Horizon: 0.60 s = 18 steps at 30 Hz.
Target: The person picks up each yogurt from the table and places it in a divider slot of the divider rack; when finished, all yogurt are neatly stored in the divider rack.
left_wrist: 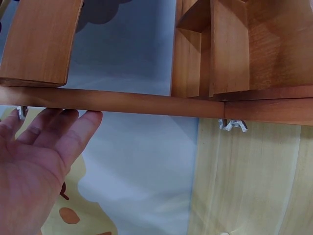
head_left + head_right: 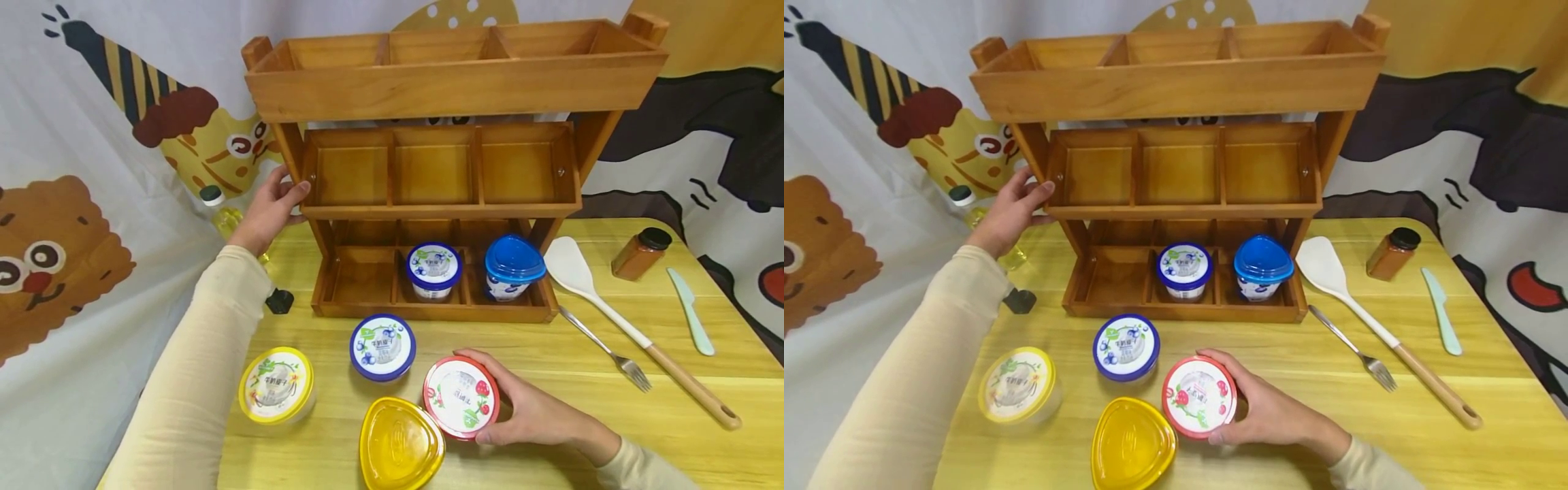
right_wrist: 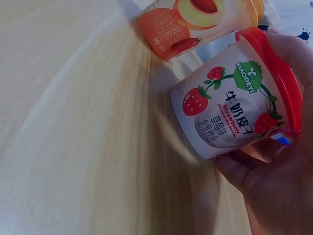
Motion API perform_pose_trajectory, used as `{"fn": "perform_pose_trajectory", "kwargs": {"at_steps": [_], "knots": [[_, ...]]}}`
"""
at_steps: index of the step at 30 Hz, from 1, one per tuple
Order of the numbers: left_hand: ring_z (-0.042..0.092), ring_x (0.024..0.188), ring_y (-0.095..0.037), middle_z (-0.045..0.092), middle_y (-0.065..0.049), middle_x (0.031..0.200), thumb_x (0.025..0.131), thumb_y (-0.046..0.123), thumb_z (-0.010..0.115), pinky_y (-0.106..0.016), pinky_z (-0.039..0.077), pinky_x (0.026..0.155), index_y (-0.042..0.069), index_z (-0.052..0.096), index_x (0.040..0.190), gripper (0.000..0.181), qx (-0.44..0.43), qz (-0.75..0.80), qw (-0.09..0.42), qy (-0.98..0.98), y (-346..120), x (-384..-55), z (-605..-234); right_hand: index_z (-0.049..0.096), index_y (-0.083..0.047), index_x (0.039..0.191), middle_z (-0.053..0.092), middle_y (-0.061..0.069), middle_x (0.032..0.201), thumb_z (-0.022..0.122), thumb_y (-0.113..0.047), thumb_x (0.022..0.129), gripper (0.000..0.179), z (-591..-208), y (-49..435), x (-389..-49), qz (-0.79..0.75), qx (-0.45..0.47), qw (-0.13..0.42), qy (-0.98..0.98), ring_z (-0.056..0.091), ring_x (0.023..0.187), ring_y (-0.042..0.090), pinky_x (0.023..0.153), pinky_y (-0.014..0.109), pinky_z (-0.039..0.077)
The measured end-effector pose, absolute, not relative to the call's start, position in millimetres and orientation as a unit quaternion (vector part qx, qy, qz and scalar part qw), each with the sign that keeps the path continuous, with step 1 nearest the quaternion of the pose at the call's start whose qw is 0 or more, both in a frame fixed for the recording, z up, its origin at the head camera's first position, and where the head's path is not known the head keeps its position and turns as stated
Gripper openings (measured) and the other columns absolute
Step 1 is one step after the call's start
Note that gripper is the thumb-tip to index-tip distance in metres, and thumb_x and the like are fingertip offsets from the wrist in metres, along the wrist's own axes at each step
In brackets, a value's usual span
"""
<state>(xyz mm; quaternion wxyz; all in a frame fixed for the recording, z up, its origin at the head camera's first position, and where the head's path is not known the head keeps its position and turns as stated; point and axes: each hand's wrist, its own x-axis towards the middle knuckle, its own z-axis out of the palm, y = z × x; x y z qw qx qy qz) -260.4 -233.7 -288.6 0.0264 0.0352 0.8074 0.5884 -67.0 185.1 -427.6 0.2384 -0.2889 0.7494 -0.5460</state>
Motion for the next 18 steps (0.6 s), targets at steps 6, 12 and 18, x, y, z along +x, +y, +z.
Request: {"fn": "perform_pose_trajectory", "kwargs": {"at_steps": [6, 12, 18], "knots": [[0.04, 0.139, -0.029, 0.035, -0.015, 0.156, 0.1, 0.044, 0.053, -0.052, 0.044, 0.108, 0.026, 0.013, 0.159, 0.073, 0.033, 0.588, 0.028, 0.808, -233.4, -259.9, -288.2, 0.024, -0.021, 0.156, 0.042, 0.001, 0.15, 0.082, -0.016, 0.079, 0.097, -428.8, 185.7, -66.5, -0.541, -0.283, 0.228, 0.759, 0.045, 0.13, 0.013, 0.105, 0.019, 0.04], [0.038, 0.141, -0.028, 0.033, -0.014, 0.158, 0.1, 0.044, 0.053, -0.051, 0.044, 0.108, 0.025, 0.01, 0.159, 0.076, 0.031, 0.586, 0.031, 0.809, -232.8, -259.0, -287.5, 0.026, -0.023, 0.154, 0.046, 0.002, 0.147, 0.083, -0.014, 0.079, 0.095, -429.8, 187.5, -66.8, -0.547, -0.279, 0.21, 0.761, 0.048, 0.128, 0.012, 0.104, 0.02, 0.042], [0.039, 0.141, -0.028, 0.034, -0.015, 0.157, 0.1, 0.044, 0.053, -0.052, 0.043, 0.109, 0.026, 0.011, 0.159, 0.074, 0.032, 0.587, 0.03, 0.808, -232.8, -258.5, -286.9, 0.028, -0.021, 0.153, 0.048, 0.006, 0.144, 0.08, -0.01, 0.08, 0.091, -430.0, 189.1, -67.8, -0.562, -0.289, 0.199, 0.749, 0.05, 0.126, 0.012, 0.103, 0.02, 0.044]]}}
